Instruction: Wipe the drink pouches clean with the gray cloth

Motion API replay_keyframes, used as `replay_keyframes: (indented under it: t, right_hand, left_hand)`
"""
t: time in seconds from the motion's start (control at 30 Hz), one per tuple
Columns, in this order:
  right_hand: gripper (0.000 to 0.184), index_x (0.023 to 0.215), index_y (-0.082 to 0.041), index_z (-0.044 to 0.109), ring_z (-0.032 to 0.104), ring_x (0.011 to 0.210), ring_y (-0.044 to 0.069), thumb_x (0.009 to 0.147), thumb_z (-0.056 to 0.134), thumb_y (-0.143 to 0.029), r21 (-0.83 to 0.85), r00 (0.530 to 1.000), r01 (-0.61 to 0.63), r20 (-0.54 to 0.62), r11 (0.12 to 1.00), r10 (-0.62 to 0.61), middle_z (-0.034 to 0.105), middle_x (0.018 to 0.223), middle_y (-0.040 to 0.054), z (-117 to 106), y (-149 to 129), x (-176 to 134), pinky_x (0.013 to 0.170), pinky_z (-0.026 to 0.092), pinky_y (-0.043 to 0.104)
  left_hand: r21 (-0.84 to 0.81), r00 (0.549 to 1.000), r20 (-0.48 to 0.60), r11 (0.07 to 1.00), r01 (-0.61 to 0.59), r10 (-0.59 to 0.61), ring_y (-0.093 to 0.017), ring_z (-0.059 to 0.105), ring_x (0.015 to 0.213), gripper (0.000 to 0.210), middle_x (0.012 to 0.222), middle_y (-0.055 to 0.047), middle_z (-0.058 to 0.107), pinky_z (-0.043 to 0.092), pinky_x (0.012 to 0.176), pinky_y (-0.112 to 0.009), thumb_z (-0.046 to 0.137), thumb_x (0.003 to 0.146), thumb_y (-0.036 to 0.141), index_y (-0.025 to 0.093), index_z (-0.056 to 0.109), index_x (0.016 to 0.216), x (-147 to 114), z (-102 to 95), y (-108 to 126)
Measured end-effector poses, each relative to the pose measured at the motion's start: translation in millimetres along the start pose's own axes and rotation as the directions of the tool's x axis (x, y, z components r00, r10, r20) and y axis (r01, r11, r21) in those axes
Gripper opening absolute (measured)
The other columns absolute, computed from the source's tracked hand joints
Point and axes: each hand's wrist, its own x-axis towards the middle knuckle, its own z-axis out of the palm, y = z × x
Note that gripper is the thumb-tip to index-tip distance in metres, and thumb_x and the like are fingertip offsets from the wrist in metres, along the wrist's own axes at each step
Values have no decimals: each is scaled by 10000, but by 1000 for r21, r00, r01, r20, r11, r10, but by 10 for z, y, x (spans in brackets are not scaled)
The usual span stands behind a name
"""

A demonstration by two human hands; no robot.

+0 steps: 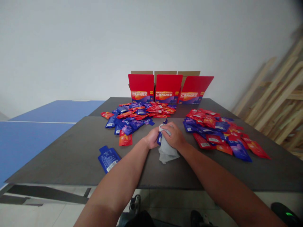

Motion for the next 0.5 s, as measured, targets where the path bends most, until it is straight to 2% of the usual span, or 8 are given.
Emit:
replay_keyframes:
  t: [0.2, 0.37, 0.43, 0.5]
  right_hand:
    - [205, 1029, -227, 660, 594, 947, 212, 875, 535, -275, 4, 979, -162, -126, 987, 161, 606, 975, 69, 3, 83, 46, 879, 504, 368]
    - [237, 1004, -190, 665, 596, 946, 224, 866, 517, -313, 20, 917, -331, -228, 943, 327, 628, 953, 87, 6, 207, 76, 901, 483, 384]
    - [251, 1003, -185, 667, 597, 952, 225, 858, 517, -325, 27, 899, -372, -238, 928, 368, 635, 952, 91, 18, 253, 77, 905, 476, 380]
    - [265, 1004, -179, 667, 594, 967, 226, 853, 516, -336, 29, 888, -393, -248, 919, 387, 644, 959, 95, 34, 303, 74, 915, 468, 376]
  left_hand:
    - [106, 999, -19, 994, -30, 32, -210, 688, 825, 368, 864, -100, 722, 520, 791, -312, 481, 907, 431, 119, 642, 1018, -34, 88, -48]
    - [155, 999, 27, 987, -37, 34, -207, 692, 809, 438, 836, -89, 721, 528, 775, -312, 484, 895, 497, 132, 625, 1093, -54, 84, -83]
    - [167, 996, 74, 983, -70, 58, -195, 693, 785, 376, 825, -65, 718, 529, 762, -298, 577, 854, 401, 162, 604, 1143, -70, 74, -87]
    - [169, 991, 98, 980, -103, 87, -177, 691, 748, 410, 811, -30, 713, 528, 748, -282, 632, 786, 234, 208, 576, 1191, -85, 62, -84]
